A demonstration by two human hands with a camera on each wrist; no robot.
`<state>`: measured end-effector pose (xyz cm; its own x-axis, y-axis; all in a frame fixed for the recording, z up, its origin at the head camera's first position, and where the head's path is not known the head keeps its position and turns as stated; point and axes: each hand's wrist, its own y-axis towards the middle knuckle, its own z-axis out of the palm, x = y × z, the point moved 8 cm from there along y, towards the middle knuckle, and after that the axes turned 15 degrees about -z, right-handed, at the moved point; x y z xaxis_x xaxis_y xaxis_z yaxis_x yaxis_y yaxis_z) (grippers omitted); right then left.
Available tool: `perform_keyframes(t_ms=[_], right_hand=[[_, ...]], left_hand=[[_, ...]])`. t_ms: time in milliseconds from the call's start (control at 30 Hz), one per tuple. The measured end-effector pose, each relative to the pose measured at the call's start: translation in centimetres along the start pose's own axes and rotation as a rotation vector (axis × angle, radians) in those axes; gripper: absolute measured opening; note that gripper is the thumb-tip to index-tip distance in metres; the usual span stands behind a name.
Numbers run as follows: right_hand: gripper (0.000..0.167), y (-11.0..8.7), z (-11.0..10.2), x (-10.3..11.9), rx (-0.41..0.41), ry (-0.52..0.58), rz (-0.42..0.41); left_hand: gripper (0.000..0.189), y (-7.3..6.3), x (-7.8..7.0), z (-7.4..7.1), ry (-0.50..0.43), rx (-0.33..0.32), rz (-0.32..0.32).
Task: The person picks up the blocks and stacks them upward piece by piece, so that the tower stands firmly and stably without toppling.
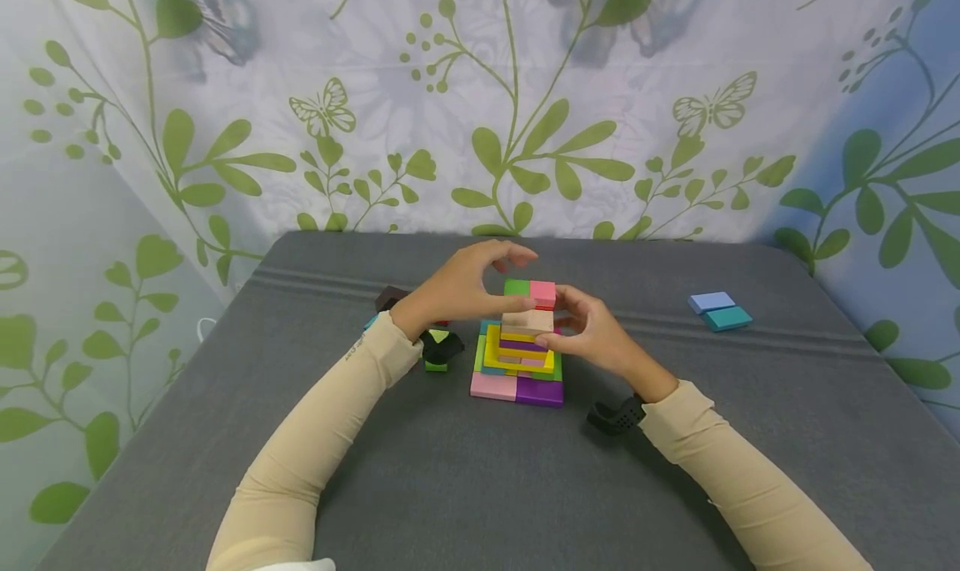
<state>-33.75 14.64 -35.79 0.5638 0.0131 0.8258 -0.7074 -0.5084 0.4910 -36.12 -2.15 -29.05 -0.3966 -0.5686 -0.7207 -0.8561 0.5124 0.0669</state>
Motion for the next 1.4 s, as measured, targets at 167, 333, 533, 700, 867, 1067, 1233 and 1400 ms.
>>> perform_keyframes(t_ms=[167, 333, 533, 700, 867, 1067, 1233, 1400], right_hand=[[0.067, 0.1, 0.0, 0.0, -0.006, -0.002, -0.001], [0.067, 0.0, 0.1, 0.0, -0.011, -0.007, 0.003], [0.065, 0.0, 0.0, -0.1, -0.013, -0.013, 0.008], [0.065, -0.1, 0.0, 0.0, -0.009, -0.011, 0.011], [0.065, -0.1, 0.0, -0.1, -0.008, -0.013, 0.014], [0.064, -0.1, 0.0, -0.1, -0.008, -0.009, 0.005], [0.065, -0.1, 0.0, -0.1, -0.010, -0.008, 0.006], [0.065, -0.1, 0.0, -0.1, -0.009, -0.007, 0.006]], left_hand=[[0.054, -1.8, 1.7, -1.9, -0.065, -0.061, 0.000], [0.035, -3.3, 3.9, -2.2, -0.063, -0.016, -0.027], [0.024, -4.8, 6.2, -1.1, 0.032, 0.129, -0.122], [0.024, -5.7, 8.1, -0.1, 0.210, 0.234, -0.182], [0.028, -6.3, 9.5, 0.7, 0.339, 0.259, -0.246], [0.030, -6.4, 9.7, 1.1, 0.355, 0.249, -0.245], [0.032, -6.6, 9.8, 1.5, 0.324, 0.264, -0.214], [0.032, -7.0, 9.3, 2.0, 0.285, 0.293, -0.178]])
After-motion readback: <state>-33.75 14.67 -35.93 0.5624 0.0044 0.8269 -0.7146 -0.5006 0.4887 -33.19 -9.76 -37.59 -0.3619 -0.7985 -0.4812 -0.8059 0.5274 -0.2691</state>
